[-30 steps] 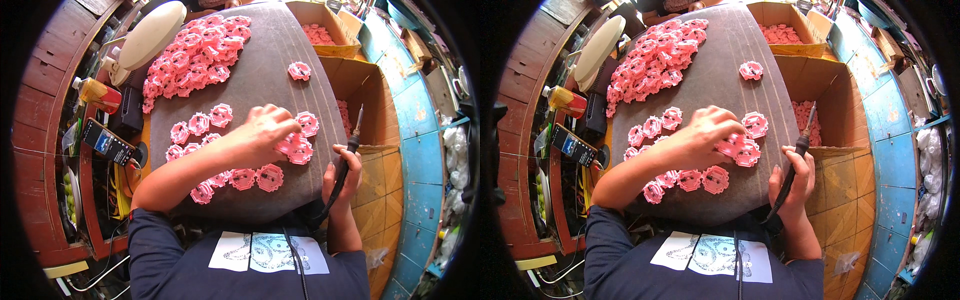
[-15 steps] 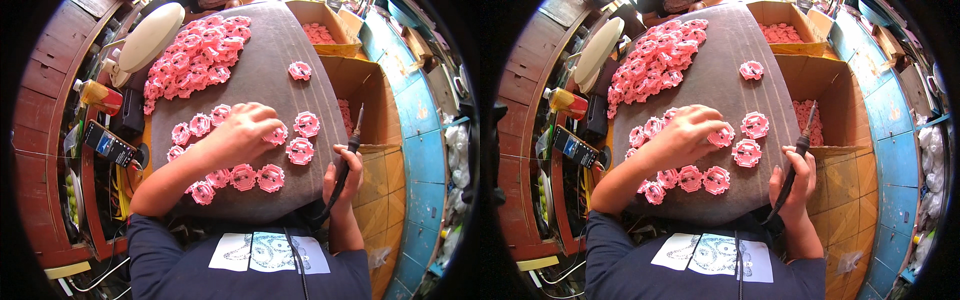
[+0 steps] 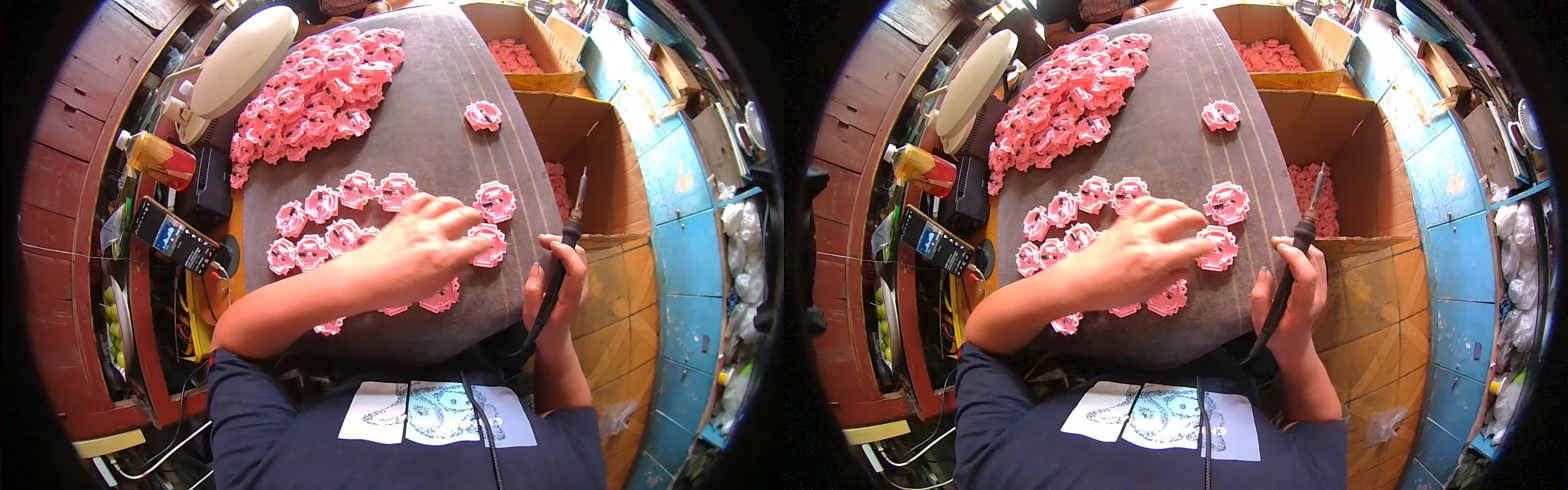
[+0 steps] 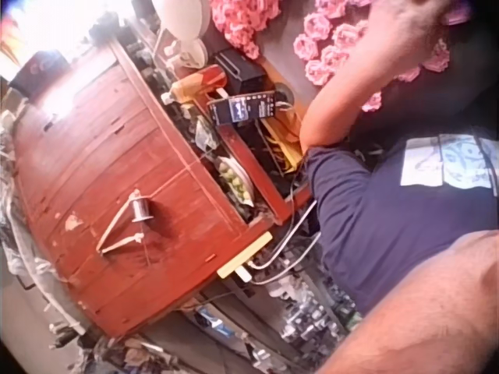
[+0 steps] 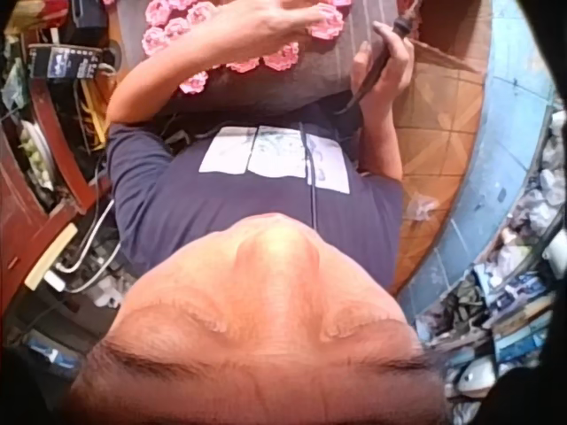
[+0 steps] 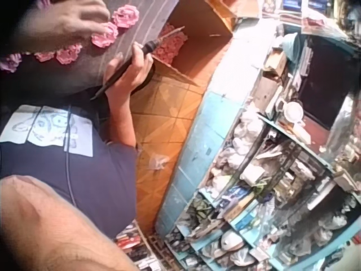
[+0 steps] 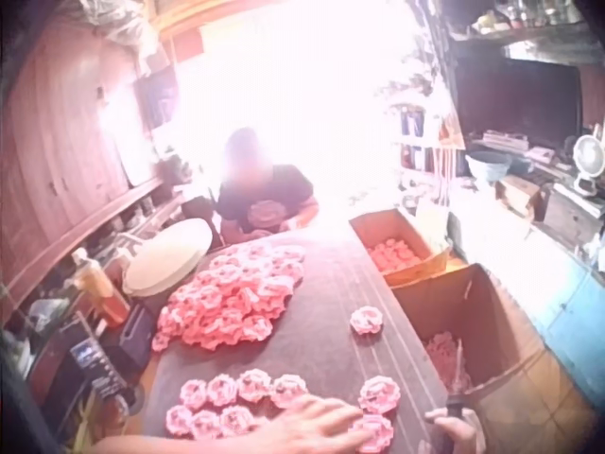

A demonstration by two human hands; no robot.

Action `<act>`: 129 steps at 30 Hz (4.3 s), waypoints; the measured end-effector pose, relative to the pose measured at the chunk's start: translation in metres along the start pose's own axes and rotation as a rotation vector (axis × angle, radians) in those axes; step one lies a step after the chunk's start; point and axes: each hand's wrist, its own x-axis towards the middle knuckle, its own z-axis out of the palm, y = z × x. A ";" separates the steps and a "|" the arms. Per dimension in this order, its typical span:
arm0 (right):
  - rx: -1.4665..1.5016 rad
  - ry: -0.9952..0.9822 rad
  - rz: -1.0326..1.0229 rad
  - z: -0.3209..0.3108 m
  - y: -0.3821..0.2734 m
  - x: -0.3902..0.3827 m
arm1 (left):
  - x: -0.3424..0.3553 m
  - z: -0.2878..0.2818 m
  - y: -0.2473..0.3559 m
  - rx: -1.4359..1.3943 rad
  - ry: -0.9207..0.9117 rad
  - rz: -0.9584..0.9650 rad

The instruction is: The person uses a soldering iron to attach small metal pieces to pink plastic components on a workbench. They handle each component individually, applying heat and solder to specific points while arranging the finished items on the table.

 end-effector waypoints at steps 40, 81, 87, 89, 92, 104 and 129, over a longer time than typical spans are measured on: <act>0.000 0.013 0.044 0.003 -0.005 -0.001 | 0.106 0.021 -0.090 0.166 -0.072 -0.367; -0.014 -0.005 0.003 -0.001 -0.005 0.003 | 0.049 0.007 -0.076 0.144 0.048 -0.127; -0.027 -0.004 -0.002 -0.002 -0.004 0.002 | 0.025 -0.009 -0.048 -0.006 0.008 -0.025; -0.026 0.003 -0.014 -0.001 -0.003 0.002 | 0.016 -0.017 -0.054 -0.043 -0.009 -0.022; -0.026 -0.001 -0.027 0.000 -0.003 0.003 | 0.009 -0.011 -0.068 -0.081 0.024 0.037; -0.074 -0.019 -0.006 -0.001 -0.002 0.002 | 0.027 0.006 -0.036 -0.235 -0.001 0.140; 0.067 -0.147 0.066 -0.007 -0.018 -0.010 | 0.020 -0.013 -0.061 -0.053 0.176 -0.085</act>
